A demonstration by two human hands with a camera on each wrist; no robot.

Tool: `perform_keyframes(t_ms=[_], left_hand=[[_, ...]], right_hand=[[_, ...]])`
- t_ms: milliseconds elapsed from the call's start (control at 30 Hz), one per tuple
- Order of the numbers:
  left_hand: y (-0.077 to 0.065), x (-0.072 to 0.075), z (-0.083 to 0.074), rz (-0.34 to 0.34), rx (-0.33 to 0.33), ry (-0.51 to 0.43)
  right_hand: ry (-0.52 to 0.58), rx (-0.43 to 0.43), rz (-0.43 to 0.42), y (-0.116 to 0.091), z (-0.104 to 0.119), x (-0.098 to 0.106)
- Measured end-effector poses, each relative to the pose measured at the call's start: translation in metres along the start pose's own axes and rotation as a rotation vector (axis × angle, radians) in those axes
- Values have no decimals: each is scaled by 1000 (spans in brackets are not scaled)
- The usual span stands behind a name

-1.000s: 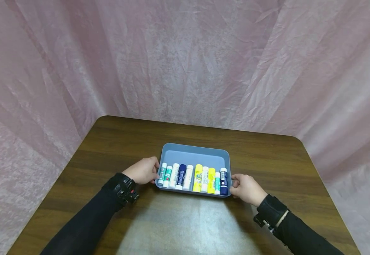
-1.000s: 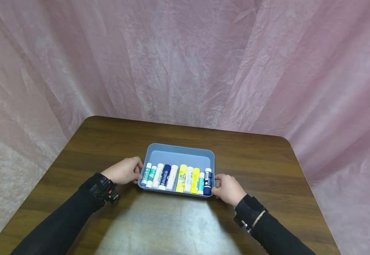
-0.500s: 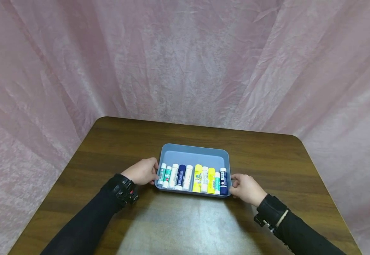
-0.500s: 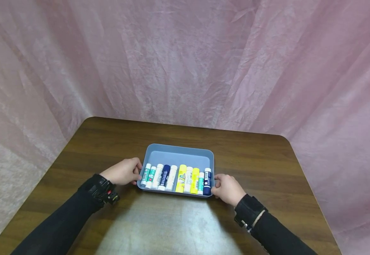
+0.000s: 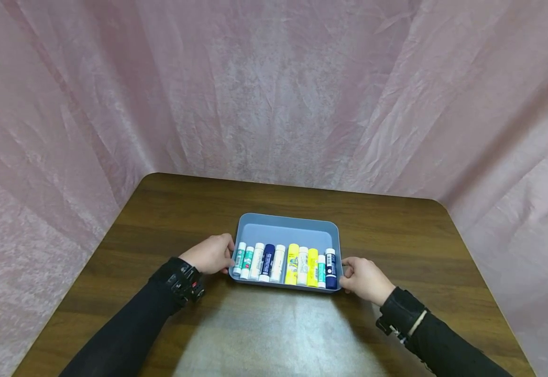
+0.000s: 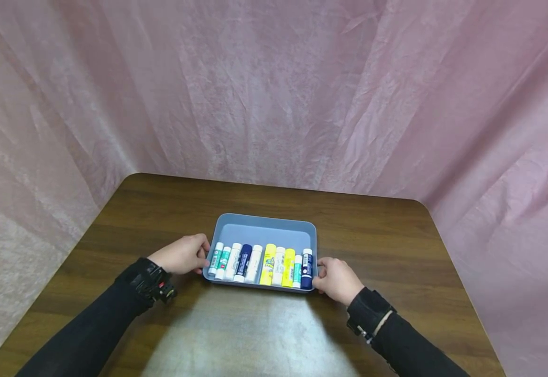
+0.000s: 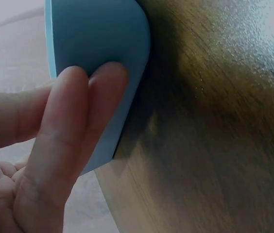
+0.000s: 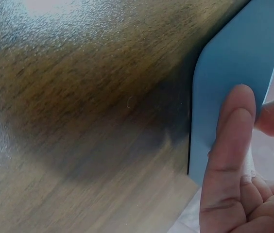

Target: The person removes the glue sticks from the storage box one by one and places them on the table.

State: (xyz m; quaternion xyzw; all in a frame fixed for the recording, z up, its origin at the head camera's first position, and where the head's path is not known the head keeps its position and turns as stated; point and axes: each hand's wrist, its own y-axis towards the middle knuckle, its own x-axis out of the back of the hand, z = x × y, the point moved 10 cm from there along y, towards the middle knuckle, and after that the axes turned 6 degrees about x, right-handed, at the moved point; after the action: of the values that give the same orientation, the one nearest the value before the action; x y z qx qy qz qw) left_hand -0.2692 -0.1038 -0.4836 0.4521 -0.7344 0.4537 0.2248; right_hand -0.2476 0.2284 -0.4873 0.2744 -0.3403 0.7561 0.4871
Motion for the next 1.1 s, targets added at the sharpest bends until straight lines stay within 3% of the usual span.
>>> perform_keyframes(t_ms=[467, 600, 867, 1100], left_hand=[[5, 6, 9, -41, 25, -69], [11, 10, 8, -74, 37, -67], [32, 9, 2, -60, 105, -81], [46, 8, 0, -54, 83, -29]], right_hand=[[30, 5, -4, 0, 1, 1], [31, 3, -3, 0, 1, 1], [32, -15, 1, -2, -3, 1], [34, -9, -5, -2, -3, 1]])
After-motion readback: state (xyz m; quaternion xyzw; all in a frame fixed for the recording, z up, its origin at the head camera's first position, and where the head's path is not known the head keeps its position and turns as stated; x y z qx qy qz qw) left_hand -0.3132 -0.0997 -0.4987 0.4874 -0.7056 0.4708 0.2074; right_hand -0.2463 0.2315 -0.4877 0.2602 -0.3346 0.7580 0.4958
